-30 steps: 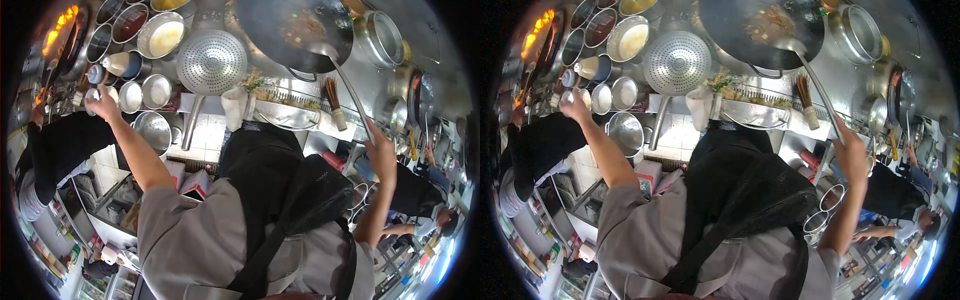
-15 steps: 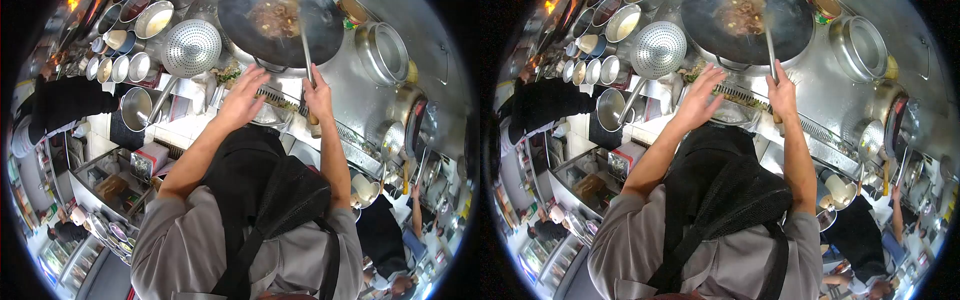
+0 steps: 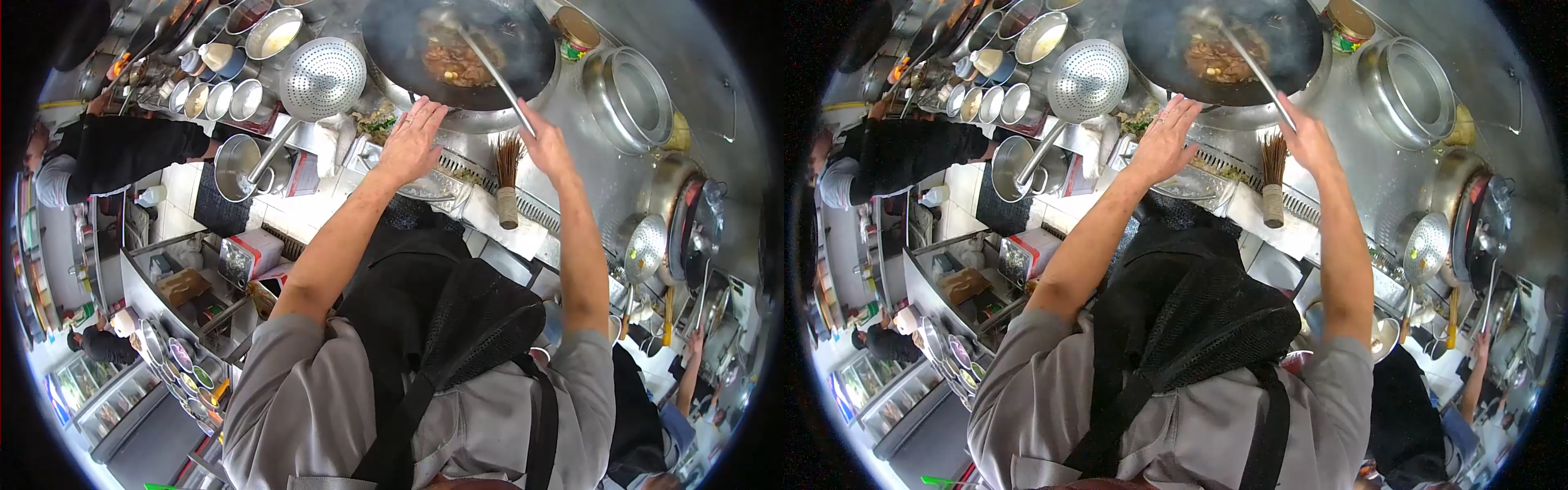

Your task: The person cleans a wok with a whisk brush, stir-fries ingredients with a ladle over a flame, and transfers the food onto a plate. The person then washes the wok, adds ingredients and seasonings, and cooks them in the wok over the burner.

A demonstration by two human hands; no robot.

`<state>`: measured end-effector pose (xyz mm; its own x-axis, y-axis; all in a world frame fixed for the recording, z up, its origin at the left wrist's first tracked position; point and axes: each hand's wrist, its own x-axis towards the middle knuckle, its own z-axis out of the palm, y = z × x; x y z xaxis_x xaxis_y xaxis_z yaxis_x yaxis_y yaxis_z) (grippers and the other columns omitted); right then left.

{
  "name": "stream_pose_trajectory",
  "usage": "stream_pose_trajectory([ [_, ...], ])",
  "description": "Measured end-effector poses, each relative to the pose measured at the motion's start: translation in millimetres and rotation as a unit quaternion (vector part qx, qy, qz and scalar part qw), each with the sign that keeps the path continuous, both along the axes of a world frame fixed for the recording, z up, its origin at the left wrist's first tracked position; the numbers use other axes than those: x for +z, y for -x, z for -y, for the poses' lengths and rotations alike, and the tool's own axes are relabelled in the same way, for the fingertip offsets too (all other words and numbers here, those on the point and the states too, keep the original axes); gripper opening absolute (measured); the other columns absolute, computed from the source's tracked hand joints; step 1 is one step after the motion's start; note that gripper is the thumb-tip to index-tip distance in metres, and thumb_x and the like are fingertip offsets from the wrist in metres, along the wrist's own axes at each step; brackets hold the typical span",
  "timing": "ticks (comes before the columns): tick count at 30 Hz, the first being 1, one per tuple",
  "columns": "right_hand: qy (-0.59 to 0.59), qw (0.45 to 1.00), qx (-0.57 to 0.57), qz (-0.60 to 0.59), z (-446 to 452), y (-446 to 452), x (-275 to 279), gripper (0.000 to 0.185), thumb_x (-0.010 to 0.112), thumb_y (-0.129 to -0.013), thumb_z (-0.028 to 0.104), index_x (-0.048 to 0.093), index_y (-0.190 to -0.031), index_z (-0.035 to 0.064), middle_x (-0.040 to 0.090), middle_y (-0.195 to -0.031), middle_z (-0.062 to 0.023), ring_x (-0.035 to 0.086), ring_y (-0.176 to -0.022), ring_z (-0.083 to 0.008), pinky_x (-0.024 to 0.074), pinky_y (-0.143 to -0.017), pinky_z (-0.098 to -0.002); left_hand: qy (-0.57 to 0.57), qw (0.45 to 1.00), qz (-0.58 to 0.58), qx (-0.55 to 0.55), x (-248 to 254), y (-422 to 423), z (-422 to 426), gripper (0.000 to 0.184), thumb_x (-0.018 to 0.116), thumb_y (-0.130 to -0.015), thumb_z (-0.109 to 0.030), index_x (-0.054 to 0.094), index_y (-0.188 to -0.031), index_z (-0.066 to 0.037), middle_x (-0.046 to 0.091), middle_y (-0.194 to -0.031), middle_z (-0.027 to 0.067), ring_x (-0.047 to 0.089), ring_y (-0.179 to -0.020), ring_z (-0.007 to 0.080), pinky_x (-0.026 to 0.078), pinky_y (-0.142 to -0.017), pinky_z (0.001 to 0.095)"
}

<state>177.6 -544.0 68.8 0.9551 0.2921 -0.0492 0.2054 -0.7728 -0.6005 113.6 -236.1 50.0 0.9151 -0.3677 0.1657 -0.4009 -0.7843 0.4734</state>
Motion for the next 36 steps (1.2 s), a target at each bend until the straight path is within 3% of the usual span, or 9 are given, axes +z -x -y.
stream_pose_trajectory([
  [15,0.087,0.986,-0.089,0.114,91.8,120.9,31.4,0.057,0.065,-0.096,0.009,0.052,-0.150,0.0177,0.069,-0.092,-0.0189,0.069,-0.078,-0.0347,0.0532,-0.075,-0.0462,0.012,1.000,0.011,0.010,-7.9,9.5,5.5,0.078,0.072,-0.083,-0.011,0.036,-0.151,-0.002,0.039,-0.154,0.0162,0.027,-0.151,0.0372,0.034,-0.120,0.0491],
  [18,0.023,0.978,-0.195,-0.076,35.0,111.0,78.1,0.055,0.063,-0.098,0.008,0.052,-0.151,0.0186,0.069,-0.091,-0.0135,0.069,-0.078,-0.0246,0.0544,-0.075,-0.0410,0.039,0.999,0.027,0.004,2.6,6.7,5.0,0.083,0.075,-0.082,-0.011,0.033,-0.153,0.000,0.039,-0.153,0.0204,0.028,-0.150,0.0408,0.030,-0.122,0.0494],
  [19,-0.076,0.967,-0.203,-0.133,16.7,111.5,93.4,0.054,0.061,-0.100,0.012,0.049,-0.153,0.0118,0.065,-0.092,-0.0026,0.056,-0.059,-0.0104,0.0463,-0.055,-0.0276,0.071,0.997,0.031,-0.002,11.2,5.5,6.9,0.084,0.075,-0.082,-0.011,0.032,-0.153,0.001,0.038,-0.154,0.0216,0.028,-0.150,0.0415,0.029,-0.122,0.0496],
  [22,-0.342,0.906,-0.110,-0.225,-33.8,113.2,165.1,0.057,0.058,-0.102,0.019,0.043,-0.154,0.0023,0.064,-0.095,-0.0047,0.060,-0.064,-0.0116,0.0491,-0.058,-0.0257,0.198,0.977,0.075,-0.032,68.1,-6.4,24.0,0.095,0.080,-0.078,-0.013,0.028,-0.155,0.003,0.033,-0.158,0.0252,0.026,-0.151,0.0434,0.026,-0.124,0.0505],
  [24,-0.397,0.902,0.025,-0.168,-70.3,117.6,212.4,0.066,0.058,-0.103,0.032,0.037,-0.154,-0.0039,0.062,-0.112,-0.0105,0.061,-0.069,-0.0129,0.0505,-0.060,-0.0253,0.334,0.928,0.163,-0.033,124.4,-16.5,38.1,0.086,0.086,-0.077,-0.022,0.041,-0.146,0.000,0.039,-0.154,0.0250,0.031,-0.149,0.0410,0.027,-0.122,0.0495],
  [29,-0.417,0.855,0.285,-0.121,-169.2,90.8,264.7,0.072,0.056,-0.105,0.039,0.032,-0.156,-0.0055,0.056,-0.134,-0.0154,0.060,-0.075,-0.0118,0.0491,-0.063,-0.0233,0.708,0.644,0.197,0.215,209.1,-43.0,-46.0,0.027,0.075,-0.094,-0.028,0.062,-0.094,-0.005,0.064,-0.082,-0.0009,0.054,-0.074,0.0091,0.048,-0.067,0.0307],
  [32,-0.396,0.874,0.243,-0.140,-201.8,63.5,223.2,0.055,0.054,-0.106,0.020,0.038,-0.156,0.0040,0.060,-0.124,-0.0091,0.057,-0.074,-0.0086,0.0486,-0.063,-0.0222,0.640,0.647,0.211,0.358,202.3,34.0,-176.1,0.036,0.072,-0.097,-0.036,0.064,-0.082,-0.005,0.062,-0.074,0.0002,0.055,-0.068,0.0137,0.045,-0.058,0.0336],
  [34,-0.355,0.899,0.167,-0.195,-231.5,48.2,182.8,0.055,0.059,-0.104,0.017,0.042,-0.154,0.0032,0.064,-0.113,-0.0049,0.057,-0.070,-0.0071,0.0484,-0.060,-0.0221,0.758,0.490,0.245,0.353,200.3,95.0,-237.8,0.033,0.058,-0.104,-0.032,0.051,-0.077,-0.014,0.045,-0.066,-0.0005,0.043,-0.067,0.0159,0.040,-0.074,0.0322],
  [36,-0.331,0.906,0.145,-0.222,-276.1,30.2,126.5,0.055,0.063,-0.102,0.017,0.045,-0.151,0.0022,0.065,-0.104,-0.0019,0.056,-0.067,-0.0062,0.0484,-0.058,-0.0227,0.815,0.462,0.265,0.227,170.3,170.9,-297.5,0.046,0.056,-0.106,-0.038,0.039,-0.070,-0.017,0.033,-0.064,-0.0029,0.040,-0.070,0.0149,0.039,-0.074,0.0306],
])
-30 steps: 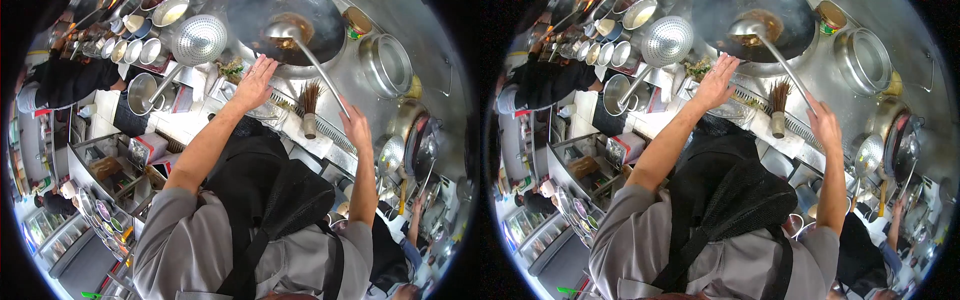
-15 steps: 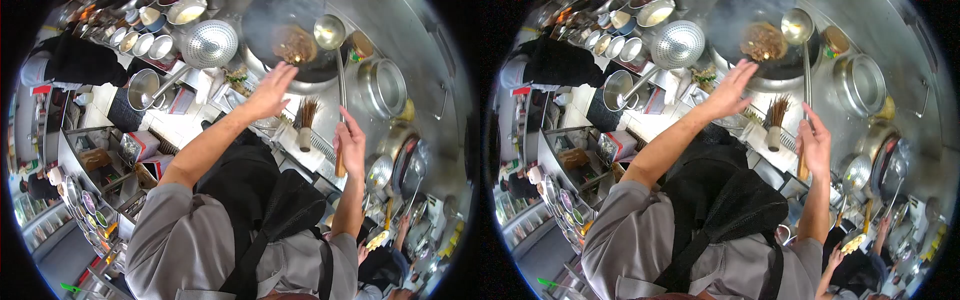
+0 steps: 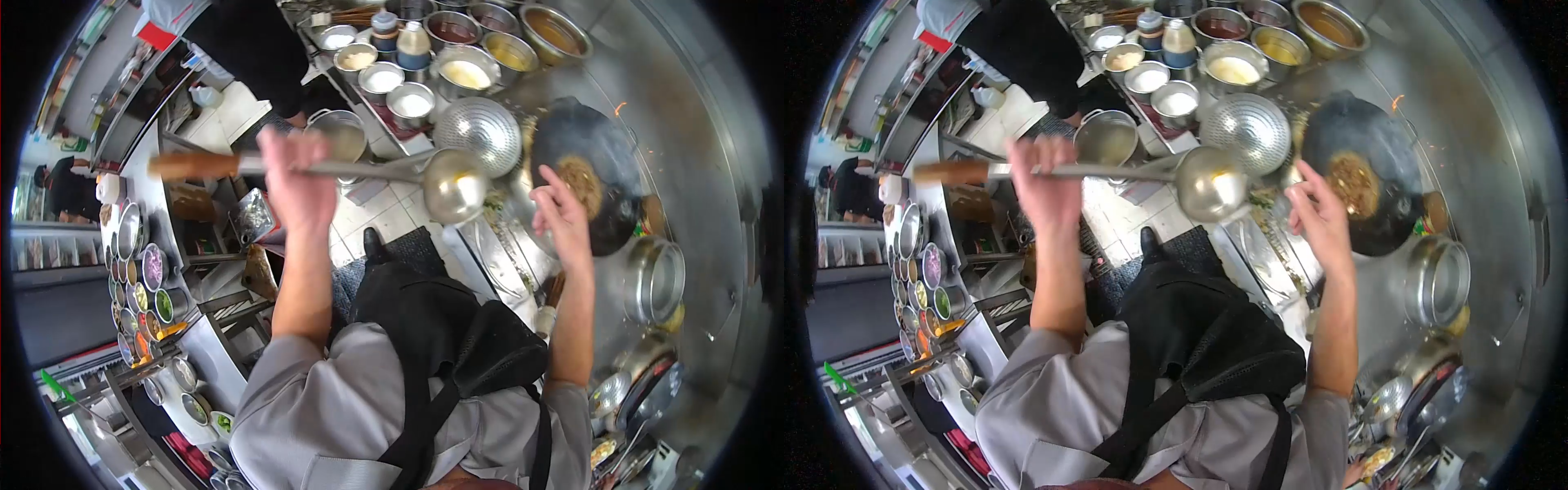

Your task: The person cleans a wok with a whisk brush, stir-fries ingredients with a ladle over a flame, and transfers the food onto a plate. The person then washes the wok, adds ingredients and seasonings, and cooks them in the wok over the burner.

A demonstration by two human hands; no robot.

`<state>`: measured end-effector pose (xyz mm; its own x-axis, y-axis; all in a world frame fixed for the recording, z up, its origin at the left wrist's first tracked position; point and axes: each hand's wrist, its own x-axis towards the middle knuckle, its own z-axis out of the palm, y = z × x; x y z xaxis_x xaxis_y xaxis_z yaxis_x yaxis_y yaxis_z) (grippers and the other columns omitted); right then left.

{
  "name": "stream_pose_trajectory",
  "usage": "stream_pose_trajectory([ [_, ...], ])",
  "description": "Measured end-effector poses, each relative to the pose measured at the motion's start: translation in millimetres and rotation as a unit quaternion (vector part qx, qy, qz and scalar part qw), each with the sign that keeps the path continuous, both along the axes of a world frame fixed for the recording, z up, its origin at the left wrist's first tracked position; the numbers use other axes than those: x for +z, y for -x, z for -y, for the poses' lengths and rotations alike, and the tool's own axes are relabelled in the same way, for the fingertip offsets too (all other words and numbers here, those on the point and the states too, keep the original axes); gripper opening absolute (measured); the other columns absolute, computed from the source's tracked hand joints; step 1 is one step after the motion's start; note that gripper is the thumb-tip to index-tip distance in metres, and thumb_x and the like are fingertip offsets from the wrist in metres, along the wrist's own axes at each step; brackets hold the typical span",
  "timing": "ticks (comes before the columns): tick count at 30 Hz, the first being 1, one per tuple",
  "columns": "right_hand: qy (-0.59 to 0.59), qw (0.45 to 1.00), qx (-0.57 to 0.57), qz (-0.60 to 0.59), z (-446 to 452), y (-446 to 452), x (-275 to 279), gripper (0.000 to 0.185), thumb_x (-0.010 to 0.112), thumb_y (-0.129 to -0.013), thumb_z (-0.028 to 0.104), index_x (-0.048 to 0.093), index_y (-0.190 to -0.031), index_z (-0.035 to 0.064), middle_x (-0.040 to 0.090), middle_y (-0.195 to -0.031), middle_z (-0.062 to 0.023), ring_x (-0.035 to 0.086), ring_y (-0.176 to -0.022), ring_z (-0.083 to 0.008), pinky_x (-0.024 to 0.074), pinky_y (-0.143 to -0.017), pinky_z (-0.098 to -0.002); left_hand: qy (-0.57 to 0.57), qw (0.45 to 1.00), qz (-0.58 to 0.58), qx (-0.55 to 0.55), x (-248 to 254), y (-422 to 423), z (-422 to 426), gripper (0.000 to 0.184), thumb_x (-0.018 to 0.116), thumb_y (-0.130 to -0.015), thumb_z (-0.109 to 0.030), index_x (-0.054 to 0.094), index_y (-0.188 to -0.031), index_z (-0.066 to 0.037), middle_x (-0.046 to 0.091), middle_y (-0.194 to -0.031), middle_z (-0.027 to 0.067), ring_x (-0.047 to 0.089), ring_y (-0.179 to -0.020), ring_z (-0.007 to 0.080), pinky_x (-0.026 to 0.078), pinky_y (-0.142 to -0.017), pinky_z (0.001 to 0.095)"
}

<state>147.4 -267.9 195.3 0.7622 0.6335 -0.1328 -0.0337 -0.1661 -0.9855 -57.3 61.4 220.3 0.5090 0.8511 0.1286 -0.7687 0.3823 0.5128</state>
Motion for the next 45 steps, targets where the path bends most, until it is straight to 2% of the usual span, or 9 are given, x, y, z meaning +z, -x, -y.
stream_pose_trajectory([
  [10,0.082,0.986,0.144,-0.001,-398.1,-44.7,-131.7,0.064,0.069,-0.096,0.019,0.042,-0.152,0.0036,0.069,-0.088,-0.0082,0.060,-0.056,-0.0110,0.0497,-0.048,-0.0288,0.140,0.975,-0.078,0.156,-77.3,188.1,-128.2,0.053,0.048,-0.106,-0.050,0.033,-0.069,-0.015,0.034,-0.067,-0.0010,0.040,-0.073,0.0172,0.038,-0.081,0.0334],
  [15,0.007,1.000,-0.002,-0.013,-590.8,-64.0,-165.2,0.087,0.077,-0.091,0.027,0.027,-0.159,0.0039,0.066,-0.081,-0.0089,0.058,-0.054,-0.0131,0.0489,-0.042,-0.0299,0.110,0.971,-0.094,0.188,-59.8,202.8,-165.3,0.052,0.048,-0.106,-0.051,0.035,-0.071,-0.015,0.034,-0.068,-0.0009,0.040,-0.074,0.0173,0.036,-0.081,0.0328],
  [18,0.043,0.999,-0.005,0.011,-648.2,-98.6,-203.1,0.056,0.072,-0.094,0.026,0.056,-0.142,0.0020,0.071,-0.084,-0.0148,0.066,-0.061,-0.0199,0.0554,-0.052,-0.0353,0.107,0.965,-0.110,0.211,-56.2,216.4,-176.8,0.051,0.048,-0.106,-0.051,0.037,-0.072,-0.016,0.035,-0.068,-0.0010,0.041,-0.074,0.0176,0.038,-0.082,0.0345],
  [20,0.025,0.934,-0.014,0.356,-663.1,-128.1,-235.0,0.039,0.068,-0.095,0.027,0.070,-0.124,0.0013,0.074,-0.101,-0.0229,0.073,-0.082,-0.0309,0.0584,-0.077,-0.0404,0.104,0.957,-0.133,0.236,-55.9,220.7,-177.7,0.050,0.050,-0.106,-0.050,0.038,-0.072,-0.015,0.036,-0.068,-0.0009,0.041,-0.073,0.0176,0.039,-0.082,0.0347],
  [21,0.054,0.941,0.012,0.333,-652.3,-120.9,-202.5,0.038,0.066,-0.093,0.028,0.072,-0.119,0.0019,0.071,-0.112,-0.0259,0.071,-0.104,-0.0362,0.0523,-0.095,-0.0405,0.111,0.956,-0.130,0.239,-59.3,224.7,-178.7,0.050,0.051,-0.105,-0.051,0.038,-0.073,-0.015,0.035,-0.068,-0.0008,0.042,-0.072,0.0175,0.039,-0.082,0.0350],
  [24,0.103,0.948,0.072,0.291,-640.2,-125.7,-164.7,0.039,0.067,-0.092,0.028,0.072,-0.121,0.0031,0.072,-0.112,-0.0246,0.071,-0.104,-0.0354,0.0526,-0.095,-0.0405,0.118,0.950,-0.143,0.251,-62.2,222.9,-183.1,0.050,0.051,-0.105,-0.051,0.038,-0.073,-0.015,0.035,-0.068,-0.0009,0.042,-0.072,0.0173,0.039,-0.082,0.0352],
  [27,0.110,0.977,0.025,0.182,-664.6,-164.5,-227.7,0.037,0.066,-0.092,0.026,0.073,-0.121,0.0037,0.072,-0.117,-0.0238,0.069,-0.110,-0.0352,0.0507,-0.099,-0.0398,0.100,0.961,-0.146,0.214,-65.4,213.3,-193.4,0.051,0.050,-0.105,-0.052,0.037,-0.072,-0.015,0.034,-0.068,-0.0010,0.041,-0.073,0.0171,0.038,-0.082,0.0345],
  [33,0.027,0.843,0.110,0.526,-625.3,-115.4,-120.0,0.030,0.049,-0.105,0.021,0.067,-0.122,0.0054,0.067,-0.110,-0.0204,0.065,-0.100,-0.0428,0.0517,-0.091,-0.0491,0.070,0.967,-0.156,0.187,-46.3,180.9,-185.2,0.054,0.048,-0.106,-0.053,0.032,-0.070,-0.015,0.031,-0.068,-0.0012,0.038,-0.074,0.0162,0.036,-0.081,0.0328],
  [45,-0.021,0.930,-0.055,0.362,-515.9,-112.1,-127.0,0.029,0.053,-0.104,0.024,0.071,-0.110,0.0012,0.072,-0.106,-0.0214,0.069,-0.099,-0.0382,0.0532,-0.085,-0.0441,0.104,0.960,-0.146,0.216,-47.7,166.9,-145.5,0.051,0.048,-0.107,-0.049,0.035,-0.071,-0.015,0.033,-0.068,-0.0011,0.040,-0.073,0.0166,0.037,-0.082,0.0343],
])
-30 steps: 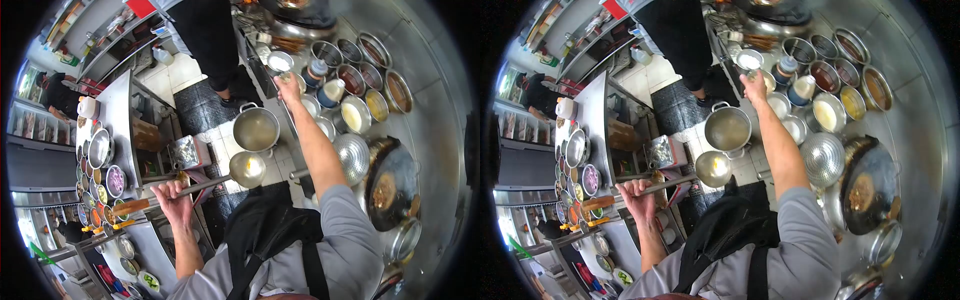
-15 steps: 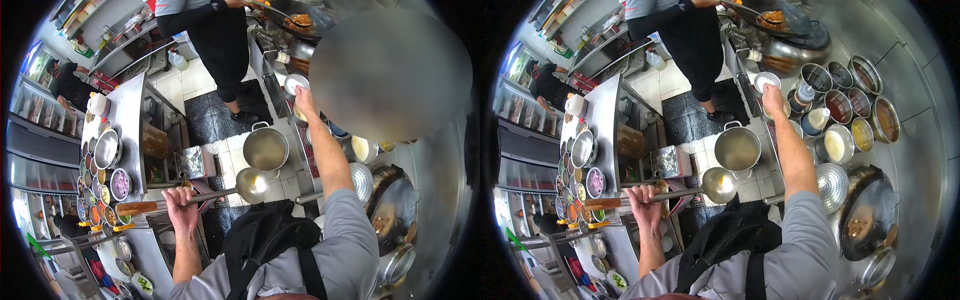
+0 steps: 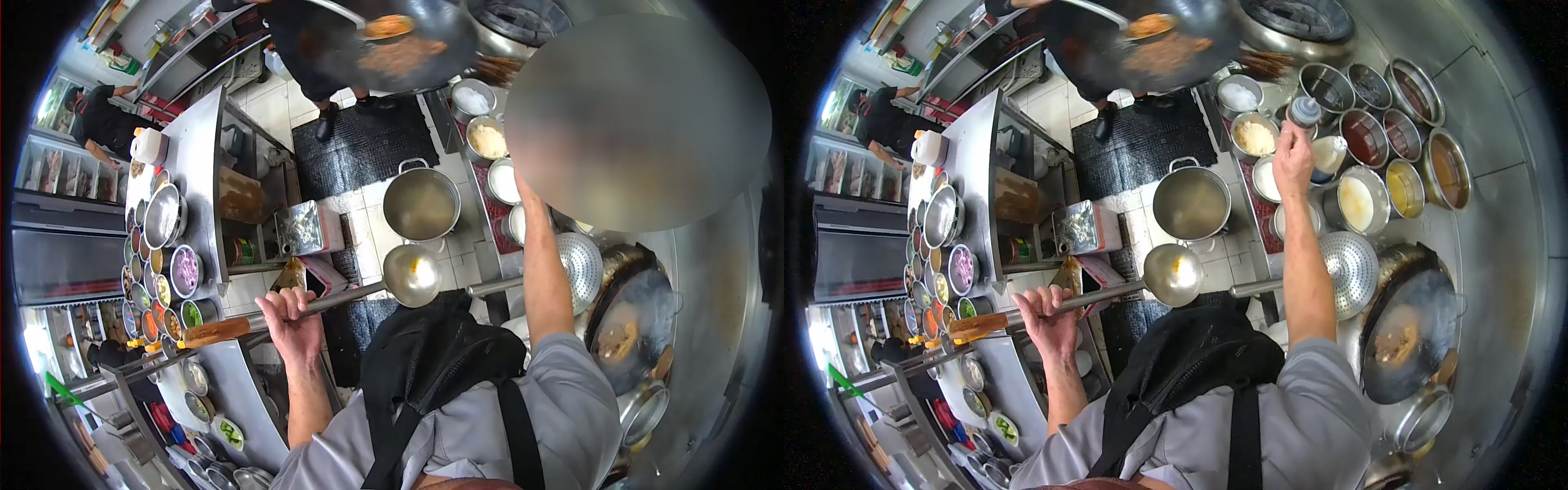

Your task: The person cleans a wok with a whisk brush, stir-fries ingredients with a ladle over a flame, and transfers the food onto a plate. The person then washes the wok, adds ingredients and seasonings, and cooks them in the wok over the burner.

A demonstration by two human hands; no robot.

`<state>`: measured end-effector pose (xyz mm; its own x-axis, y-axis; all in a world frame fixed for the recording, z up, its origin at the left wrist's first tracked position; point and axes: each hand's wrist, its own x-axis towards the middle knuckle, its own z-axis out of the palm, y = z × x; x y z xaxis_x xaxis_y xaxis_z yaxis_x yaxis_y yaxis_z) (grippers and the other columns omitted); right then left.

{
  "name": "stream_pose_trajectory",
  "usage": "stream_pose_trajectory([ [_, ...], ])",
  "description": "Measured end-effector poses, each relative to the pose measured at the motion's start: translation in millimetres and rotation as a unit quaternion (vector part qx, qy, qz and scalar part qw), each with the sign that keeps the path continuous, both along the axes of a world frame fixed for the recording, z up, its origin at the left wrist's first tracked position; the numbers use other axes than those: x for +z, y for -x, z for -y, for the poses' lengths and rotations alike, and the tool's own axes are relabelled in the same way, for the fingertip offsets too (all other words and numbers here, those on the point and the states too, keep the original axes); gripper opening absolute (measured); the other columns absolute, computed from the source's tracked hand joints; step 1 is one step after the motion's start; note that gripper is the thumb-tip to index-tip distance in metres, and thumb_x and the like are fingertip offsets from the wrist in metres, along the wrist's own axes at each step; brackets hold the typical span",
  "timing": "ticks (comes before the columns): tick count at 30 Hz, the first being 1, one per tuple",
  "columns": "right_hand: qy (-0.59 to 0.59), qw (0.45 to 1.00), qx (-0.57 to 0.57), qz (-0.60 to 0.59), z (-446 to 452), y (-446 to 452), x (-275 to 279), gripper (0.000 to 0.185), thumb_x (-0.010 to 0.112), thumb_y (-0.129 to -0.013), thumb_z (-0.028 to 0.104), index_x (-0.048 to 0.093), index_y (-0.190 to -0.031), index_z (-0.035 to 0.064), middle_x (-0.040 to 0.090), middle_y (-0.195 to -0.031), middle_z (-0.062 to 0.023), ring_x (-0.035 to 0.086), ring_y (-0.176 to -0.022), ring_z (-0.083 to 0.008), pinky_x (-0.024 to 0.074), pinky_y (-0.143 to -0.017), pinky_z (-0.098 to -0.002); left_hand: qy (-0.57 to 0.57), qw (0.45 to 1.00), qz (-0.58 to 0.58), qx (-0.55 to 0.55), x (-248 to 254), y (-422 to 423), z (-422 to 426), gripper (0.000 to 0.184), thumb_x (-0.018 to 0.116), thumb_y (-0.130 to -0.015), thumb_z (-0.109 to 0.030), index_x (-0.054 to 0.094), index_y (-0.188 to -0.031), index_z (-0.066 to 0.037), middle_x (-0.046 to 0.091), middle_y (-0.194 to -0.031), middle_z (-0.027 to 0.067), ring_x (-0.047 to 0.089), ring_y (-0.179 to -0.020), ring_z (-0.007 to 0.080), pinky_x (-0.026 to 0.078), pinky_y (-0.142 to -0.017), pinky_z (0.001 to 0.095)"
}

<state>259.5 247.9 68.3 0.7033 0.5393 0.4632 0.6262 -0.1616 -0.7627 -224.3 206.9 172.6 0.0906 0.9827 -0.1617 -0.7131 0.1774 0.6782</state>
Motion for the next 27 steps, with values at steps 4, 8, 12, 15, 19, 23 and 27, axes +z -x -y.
stream_pose_trajectory([
  [4,0.061,0.994,-0.009,-0.092,4.4,-3.1,-54.5,0.031,0.055,-0.102,0.027,0.071,-0.107,0.0005,0.073,-0.101,-0.0221,0.070,-0.095,-0.0397,0.0542,-0.084,-0.0441,-0.035,0.999,-0.009,-0.019,7.3,-3.8,7.5,0.050,0.047,-0.107,-0.050,0.035,-0.072,-0.015,0.034,-0.068,-0.0003,0.042,-0.074,0.0176,0.041,-0.085,0.0352],
  [8,0.060,0.992,0.004,-0.108,-3.9,-4.5,-83.4,0.042,0.054,-0.105,0.039,0.070,-0.110,0.0006,0.072,-0.076,-0.0111,0.070,-0.060,-0.0195,0.0548,-0.062,-0.0366,-0.051,0.998,-0.027,-0.027,17.9,-14.1,12.2,0.051,0.047,-0.107,-0.050,0.035,-0.072,-0.016,0.033,-0.068,-0.0007,0.042,-0.074,0.0175,0.042,-0.085,0.0366],
  [12,0.046,0.978,0.007,-0.203,-8.3,-0.5,-77.4,0.038,0.053,-0.104,0.031,0.068,-0.111,-0.0029,0.071,-0.076,-0.0122,0.071,-0.062,-0.0201,0.0552,-0.064,-0.0359,-0.060,0.997,-0.034,-0.032,25.8,-24.7,12.0,0.051,0.047,-0.107,-0.051,0.035,-0.072,-0.016,0.033,-0.068,-0.0011,0.041,-0.073,0.0172,0.043,-0.085,0.0374],
  [15,0.006,0.963,0.006,-0.270,-7.5,0.2,-78.5,0.038,0.053,-0.104,0.029,0.067,-0.112,-0.0051,0.071,-0.080,-0.0109,0.069,-0.061,-0.0165,0.0548,-0.060,-0.0318,-0.069,0.996,-0.039,-0.034,26.2,-30.1,7.9,0.051,0.046,-0.107,-0.050,0.034,-0.072,-0.016,0.033,-0.068,-0.0012,0.039,-0.073,0.0169,0.042,-0.085,0.0372],
  [19,-0.022,0.950,0.007,-0.311,4.1,-0.9,-79.7,0.040,0.053,-0.105,0.030,0.067,-0.115,-0.0054,0.072,-0.085,-0.0107,0.068,-0.061,-0.0144,0.0543,-0.055,-0.0283,-0.099,0.994,-0.017,-0.050,23.9,-40.8,-11.2,0.050,0.045,-0.108,-0.049,0.033,-0.072,-0.016,0.032,-0.069,-0.0010,0.038,-0.074,0.0169,0.039,-0.083,0.0359],
  [23,-0.036,0.943,0.009,-0.330,7.0,-8.4,-84.5,0.041,0.054,-0.105,0.031,0.066,-0.118,-0.0057,0.072,-0.084,-0.0103,0.068,-0.061,-0.0145,0.0550,-0.055,-0.0286,-0.099,0.994,0.006,-0.041,29.5,-71.2,-40.2,0.049,0.045,-0.109,-0.045,0.032,-0.073,-0.014,0.030,-0.070,-0.0005,0.036,-0.073,0.0170,0.036,-0.080,0.0341],
  [27,-0.050,0.934,0.008,-0.353,1.1,-11.3,-91.5,0.041,0.055,-0.104,0.031,0.066,-0.118,-0.0064,0.071,-0.084,-0.0112,0.068,-0.061,-0.0148,0.0554,-0.055,-0.0287,-0.138,0.988,-0.009,-0.062,29.9,-101.1,-62.7,0.049,0.046,-0.109,-0.045,0.033,-0.074,-0.013,0.031,-0.071,-0.0004,0.036,-0.075,0.0167,0.035,-0.080,0.0340],
])
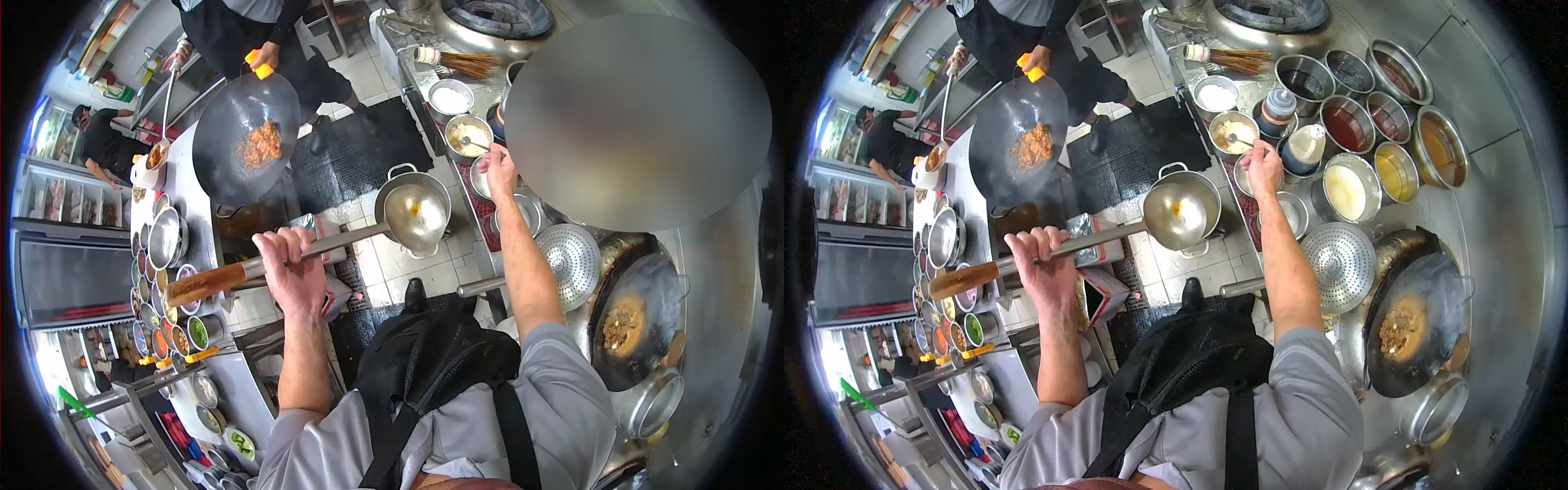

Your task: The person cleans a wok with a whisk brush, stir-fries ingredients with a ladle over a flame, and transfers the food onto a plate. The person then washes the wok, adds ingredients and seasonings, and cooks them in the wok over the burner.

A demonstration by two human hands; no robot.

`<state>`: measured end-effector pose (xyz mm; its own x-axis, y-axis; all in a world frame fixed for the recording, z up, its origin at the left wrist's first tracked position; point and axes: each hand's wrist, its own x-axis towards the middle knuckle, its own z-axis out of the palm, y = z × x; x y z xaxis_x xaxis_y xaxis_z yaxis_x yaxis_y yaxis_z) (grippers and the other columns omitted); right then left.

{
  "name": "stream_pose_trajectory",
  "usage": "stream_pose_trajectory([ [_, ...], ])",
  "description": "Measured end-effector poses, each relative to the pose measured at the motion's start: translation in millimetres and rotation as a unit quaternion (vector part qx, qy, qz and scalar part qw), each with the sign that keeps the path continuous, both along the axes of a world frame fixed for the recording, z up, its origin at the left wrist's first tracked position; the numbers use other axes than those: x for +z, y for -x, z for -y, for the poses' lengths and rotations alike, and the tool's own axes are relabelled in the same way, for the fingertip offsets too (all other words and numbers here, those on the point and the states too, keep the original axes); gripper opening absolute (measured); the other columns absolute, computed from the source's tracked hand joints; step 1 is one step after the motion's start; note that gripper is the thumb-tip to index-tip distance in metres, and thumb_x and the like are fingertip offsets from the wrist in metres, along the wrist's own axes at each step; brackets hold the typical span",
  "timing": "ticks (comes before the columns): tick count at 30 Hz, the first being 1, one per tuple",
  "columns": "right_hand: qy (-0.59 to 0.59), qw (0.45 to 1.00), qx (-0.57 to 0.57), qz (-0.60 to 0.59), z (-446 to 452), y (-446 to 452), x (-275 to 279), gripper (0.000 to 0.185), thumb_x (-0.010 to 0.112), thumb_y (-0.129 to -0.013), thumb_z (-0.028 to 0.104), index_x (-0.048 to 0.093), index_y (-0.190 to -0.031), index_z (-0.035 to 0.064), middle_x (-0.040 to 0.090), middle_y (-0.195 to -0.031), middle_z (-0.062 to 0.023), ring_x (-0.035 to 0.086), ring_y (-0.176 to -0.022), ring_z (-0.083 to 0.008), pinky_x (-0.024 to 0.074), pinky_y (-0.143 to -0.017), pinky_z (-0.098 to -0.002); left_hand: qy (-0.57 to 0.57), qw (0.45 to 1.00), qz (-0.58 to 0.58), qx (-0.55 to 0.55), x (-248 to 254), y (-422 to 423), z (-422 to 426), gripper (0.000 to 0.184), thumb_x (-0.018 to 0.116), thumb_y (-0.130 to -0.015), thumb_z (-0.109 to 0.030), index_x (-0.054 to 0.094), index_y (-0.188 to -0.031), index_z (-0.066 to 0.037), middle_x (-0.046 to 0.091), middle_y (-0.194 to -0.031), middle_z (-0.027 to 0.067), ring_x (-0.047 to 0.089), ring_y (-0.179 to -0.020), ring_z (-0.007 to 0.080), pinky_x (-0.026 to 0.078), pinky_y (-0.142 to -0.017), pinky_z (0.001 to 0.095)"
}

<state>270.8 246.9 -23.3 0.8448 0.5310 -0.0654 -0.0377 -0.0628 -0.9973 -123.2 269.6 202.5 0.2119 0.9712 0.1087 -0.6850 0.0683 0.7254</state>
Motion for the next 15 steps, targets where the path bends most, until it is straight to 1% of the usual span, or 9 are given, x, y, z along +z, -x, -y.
stream_pose_trajectory([
  [4,-0.010,1.000,0.001,-0.008,-0.1,5.4,3.2,0.040,0.055,-0.104,0.030,0.065,-0.119,-0.0066,0.071,-0.085,-0.0124,0.068,-0.061,-0.0148,0.0557,-0.055,-0.0280,-0.009,0.999,0.022,-0.022,2.0,-17.9,-12.1,0.049,0.047,-0.109,-0.043,0.034,-0.073,-0.014,0.030,-0.070,-0.0008,0.038,-0.076,0.0167,0.036,-0.081,0.0345],
  [9,-0.040,0.999,0.005,-0.025,3.7,3.7,-3.0,0.039,0.055,-0.105,0.028,0.064,-0.120,-0.0067,0.071,-0.087,-0.0132,0.068,-0.062,-0.0149,0.0556,-0.055,-0.0274,0.003,1.000,0.016,-0.005,0.2,-27.7,-19.7,0.048,0.050,-0.108,-0.043,0.038,-0.073,-0.014,0.032,-0.070,-0.0004,0.039,-0.076,0.0171,0.036,-0.079,0.0344],
  [11,-0.060,0.997,0.004,-0.046,9.9,2.9,0.5,0.038,0.055,-0.106,0.027,0.064,-0.120,-0.0064,0.070,-0.086,-0.0120,0.066,-0.062,-0.0142,0.0547,-0.056,-0.0274,0.015,1.000,0.015,0.003,-3.4,-33.8,-24.0,0.047,0.051,-0.108,-0.042,0.038,-0.073,-0.014,0.033,-0.071,-0.0001,0.039,-0.076,0.0174,0.036,-0.079,0.0340],
  [12,-0.070,0.996,0.005,-0.056,13.8,3.9,7.0,0.038,0.055,-0.106,0.027,0.064,-0.121,-0.0062,0.069,-0.086,-0.0114,0.065,-0.062,-0.0138,0.0543,-0.056,-0.0274,0.021,1.000,0.015,0.007,-5.9,-36.7,-27.9,0.047,0.051,-0.108,-0.042,0.038,-0.073,-0.014,0.033,-0.071,0.0001,0.039,-0.075,0.0175,0.037,-0.078,0.0338],
  [13,-0.093,0.993,0.016,-0.065,20.6,6.5,19.1,0.037,0.055,-0.106,0.027,0.064,-0.121,-0.0059,0.068,-0.086,-0.0105,0.064,-0.062,-0.0133,0.0537,-0.056,-0.0273,0.030,0.999,0.030,0.010,-10.7,-39.6,-34.2,0.046,0.054,-0.106,-0.042,0.038,-0.074,-0.014,0.034,-0.070,-0.0003,0.039,-0.075,0.0175,0.037,-0.076,0.0333],
  [15,-0.137,0.986,0.038,-0.084,45.1,12.4,47.7,0.037,0.056,-0.106,0.027,0.064,-0.122,-0.0055,0.066,-0.085,-0.0085,0.062,-0.062,-0.0123,0.0525,-0.057,-0.0271,0.052,0.997,0.059,0.019,-18.4,-52.5,-46.4,0.043,0.059,-0.105,-0.037,0.038,-0.076,-0.014,0.033,-0.068,-0.0015,0.036,-0.070,0.0151,0.036,-0.072,0.0321],
])
